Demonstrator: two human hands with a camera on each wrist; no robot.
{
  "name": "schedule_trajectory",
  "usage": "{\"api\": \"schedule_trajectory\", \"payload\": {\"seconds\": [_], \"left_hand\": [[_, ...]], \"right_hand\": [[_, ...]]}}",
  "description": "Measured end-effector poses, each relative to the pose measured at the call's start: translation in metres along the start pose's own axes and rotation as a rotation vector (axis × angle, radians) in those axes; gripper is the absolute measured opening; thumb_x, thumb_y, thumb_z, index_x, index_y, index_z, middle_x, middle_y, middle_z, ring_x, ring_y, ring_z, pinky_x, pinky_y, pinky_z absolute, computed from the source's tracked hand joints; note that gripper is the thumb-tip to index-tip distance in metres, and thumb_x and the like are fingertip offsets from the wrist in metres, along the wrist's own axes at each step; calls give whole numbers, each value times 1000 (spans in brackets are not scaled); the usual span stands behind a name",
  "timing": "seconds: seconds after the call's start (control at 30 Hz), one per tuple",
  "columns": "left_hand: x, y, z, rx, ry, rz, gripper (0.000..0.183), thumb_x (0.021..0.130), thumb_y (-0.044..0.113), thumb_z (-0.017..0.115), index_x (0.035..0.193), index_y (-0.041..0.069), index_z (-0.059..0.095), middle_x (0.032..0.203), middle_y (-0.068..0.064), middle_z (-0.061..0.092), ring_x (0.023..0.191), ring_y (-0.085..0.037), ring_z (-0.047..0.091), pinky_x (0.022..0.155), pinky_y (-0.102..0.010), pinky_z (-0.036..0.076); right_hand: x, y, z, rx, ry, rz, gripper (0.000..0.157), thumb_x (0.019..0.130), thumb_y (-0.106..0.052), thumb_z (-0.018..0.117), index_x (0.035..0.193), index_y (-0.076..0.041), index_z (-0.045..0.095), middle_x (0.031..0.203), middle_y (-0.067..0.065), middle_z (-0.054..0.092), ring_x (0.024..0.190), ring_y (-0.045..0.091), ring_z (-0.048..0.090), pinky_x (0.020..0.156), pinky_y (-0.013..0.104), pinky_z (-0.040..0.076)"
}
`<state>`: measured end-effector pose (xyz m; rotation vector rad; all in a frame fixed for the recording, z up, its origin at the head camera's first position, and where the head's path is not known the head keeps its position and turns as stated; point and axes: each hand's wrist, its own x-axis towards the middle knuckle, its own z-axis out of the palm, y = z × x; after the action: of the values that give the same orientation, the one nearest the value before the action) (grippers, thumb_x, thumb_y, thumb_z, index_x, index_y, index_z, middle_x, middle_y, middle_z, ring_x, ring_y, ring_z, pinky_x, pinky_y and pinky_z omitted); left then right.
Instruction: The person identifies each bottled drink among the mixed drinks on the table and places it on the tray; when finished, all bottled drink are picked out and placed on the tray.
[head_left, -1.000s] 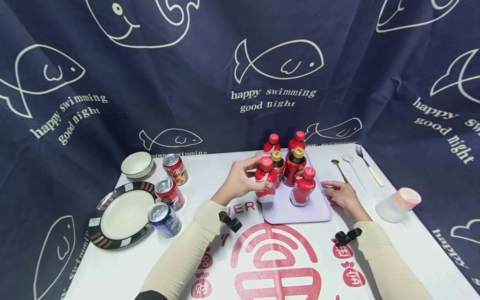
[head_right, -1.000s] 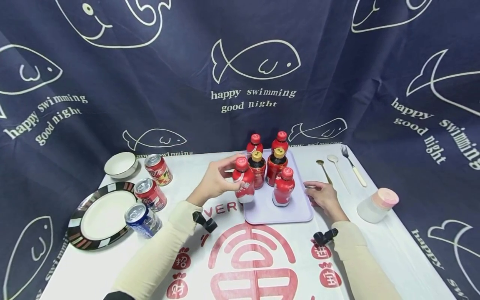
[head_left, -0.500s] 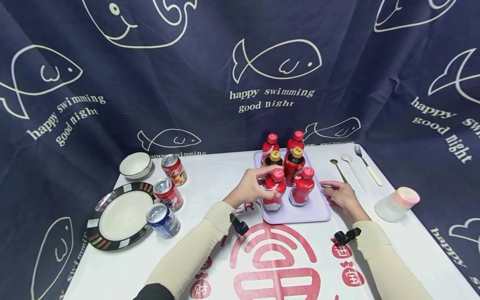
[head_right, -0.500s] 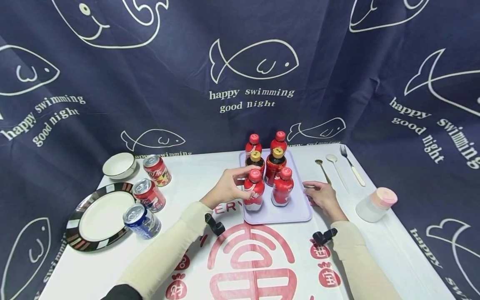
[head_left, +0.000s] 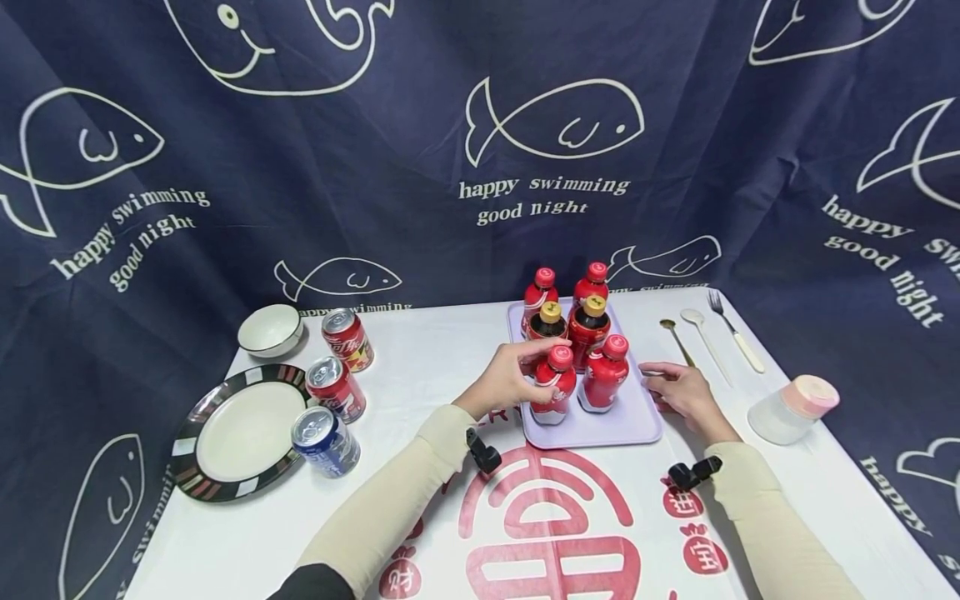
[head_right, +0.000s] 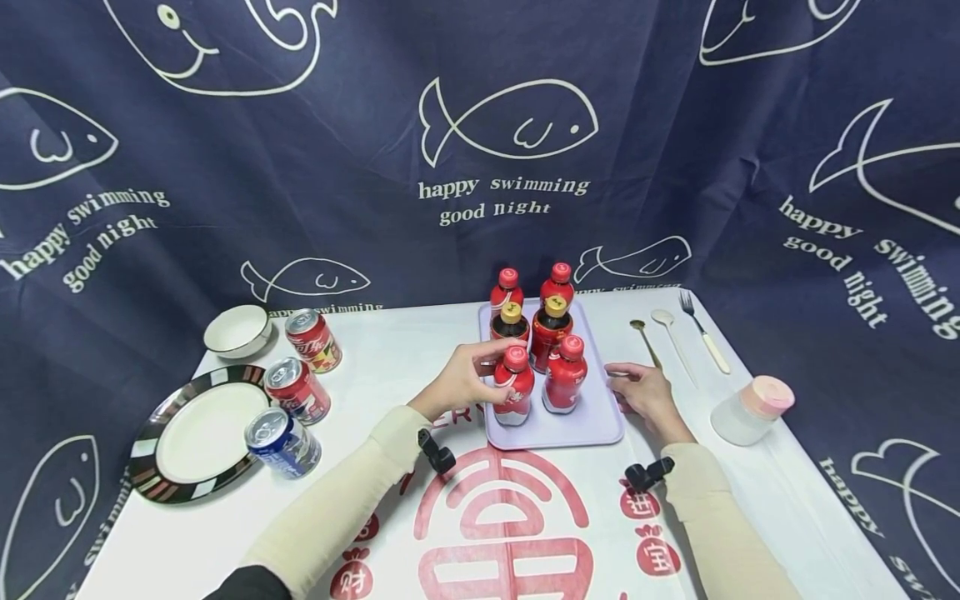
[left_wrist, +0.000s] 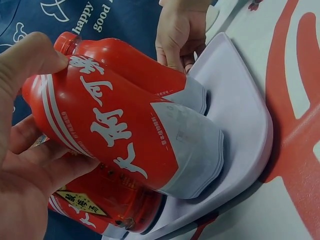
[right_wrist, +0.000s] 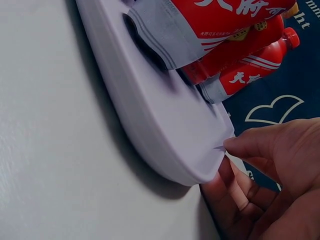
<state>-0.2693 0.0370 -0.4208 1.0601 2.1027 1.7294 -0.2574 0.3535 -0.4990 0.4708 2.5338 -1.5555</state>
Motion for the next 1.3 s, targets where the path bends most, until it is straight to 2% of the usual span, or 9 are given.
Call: {"api": "schedule_trajectory", "payload": {"seconds": [0.23, 0.43, 0.73, 0.9, 1.03, 1.17, 1.3], "left_hand": [[1, -1, -5, 24, 5, 9, 62, 68, -4, 72, 127, 5, 53, 120, -6, 60, 101, -8, 58, 90, -30, 47], [2, -4, -8, 22, -3, -9, 62, 68, -4, 73, 126, 6, 54, 119, -5, 61, 100, -8, 58, 89, -31, 48], [3, -6, -6, 28, -6, -4, 63, 69, -3, 73, 128, 9, 53, 121, -4, 59, 101, -8, 57, 88, -28, 48], [3, -7, -4, 49, -3, 43, 64, 70, -2, 73, 130, 5, 51, 124, -8, 57, 106, -13, 56, 91, -33, 47], [3, -3, -5, 87, 14, 75, 64, 70, 1, 74, 130, 6, 51, 126, -8, 55, 107, -15, 55, 87, -37, 49], [4, 0, -8, 135, 57, 113, 58, 70, 4, 74, 125, 6, 55, 121, -7, 57, 102, -16, 56, 82, -41, 51], [4, -2, -12, 113, 65, 141, 52, 71, 3, 74, 121, 2, 57, 114, -9, 60, 99, -21, 58, 81, -41, 52]], "right_hand": [[1, -1, 1, 8, -6, -20, 45, 84, -10, 60, 127, -3, 52, 79, -3, 59, 64, 5, 55, 54, 26, 53], [2, -1, 3, -1, -10, -15, 44, 85, -12, 59, 128, -4, 52, 84, -1, 61, 66, 6, 56, 56, 27, 53], [4, -1, 1, -24, -5, -12, 43, 86, -13, 59, 128, -4, 52, 84, 2, 60, 63, 9, 56, 55, 27, 53], [4, 1, 1, -14, -11, -11, 43, 86, -11, 58, 128, -3, 52, 84, 2, 60, 62, 9, 57, 55, 27, 53], [5, 1, 1, -7, -16, -18, 44, 85, -11, 59, 128, -3, 52, 83, 1, 61, 62, 9, 56, 55, 27, 53], [7, 0, -1, -8, -40, -32, 45, 85, -12, 59, 128, -2, 51, 85, 1, 61, 64, 8, 57, 57, 27, 53], [9, -1, -6, -12, -68, -25, 48, 84, -13, 59, 130, 0, 48, 91, 5, 63, 70, 8, 59, 61, 28, 54]]}}
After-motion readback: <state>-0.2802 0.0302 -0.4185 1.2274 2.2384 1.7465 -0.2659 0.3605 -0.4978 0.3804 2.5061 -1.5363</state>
